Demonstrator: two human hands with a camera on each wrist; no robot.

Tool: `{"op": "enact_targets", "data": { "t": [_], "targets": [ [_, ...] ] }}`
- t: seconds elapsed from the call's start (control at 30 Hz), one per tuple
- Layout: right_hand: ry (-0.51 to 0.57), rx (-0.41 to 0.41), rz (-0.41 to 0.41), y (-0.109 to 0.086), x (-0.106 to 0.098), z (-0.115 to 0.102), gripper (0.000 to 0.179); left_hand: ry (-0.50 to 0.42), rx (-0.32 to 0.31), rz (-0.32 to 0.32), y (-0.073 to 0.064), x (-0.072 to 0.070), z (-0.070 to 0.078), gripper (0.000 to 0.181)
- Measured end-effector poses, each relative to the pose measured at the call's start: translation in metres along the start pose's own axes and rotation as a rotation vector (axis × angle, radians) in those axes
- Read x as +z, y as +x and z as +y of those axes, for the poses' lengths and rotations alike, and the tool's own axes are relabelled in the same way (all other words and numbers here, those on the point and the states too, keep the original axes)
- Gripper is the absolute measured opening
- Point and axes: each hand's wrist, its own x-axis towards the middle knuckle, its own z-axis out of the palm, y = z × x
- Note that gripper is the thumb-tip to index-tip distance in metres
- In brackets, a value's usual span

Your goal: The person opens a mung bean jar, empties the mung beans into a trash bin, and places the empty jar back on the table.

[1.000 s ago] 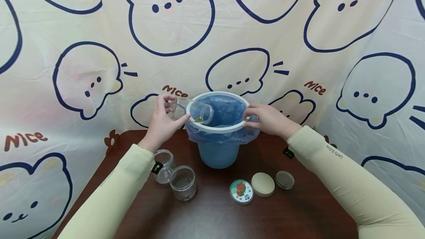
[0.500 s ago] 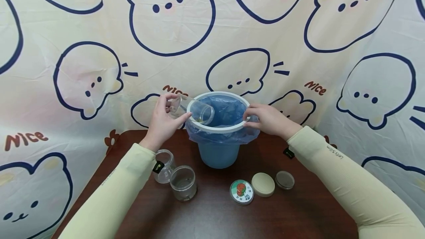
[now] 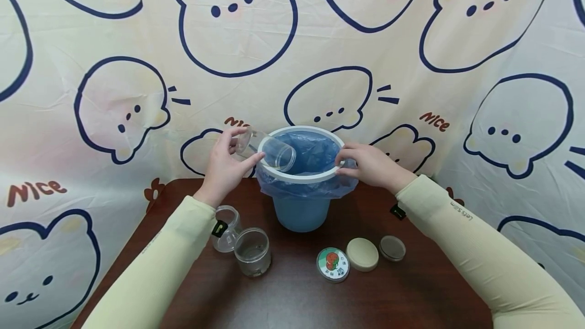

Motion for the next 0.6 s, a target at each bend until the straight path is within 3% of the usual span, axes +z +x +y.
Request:
{"op": "enact_targets", "data": {
  "t": [0.6],
  "targets": [
    [-0.002, 0.003, 0.002, 0.0004, 0.0003, 0.0001, 0.016, 0.027, -0.009, -0.02, 0.0068, 0.002, 0.0089, 0.068]
  ]
}}
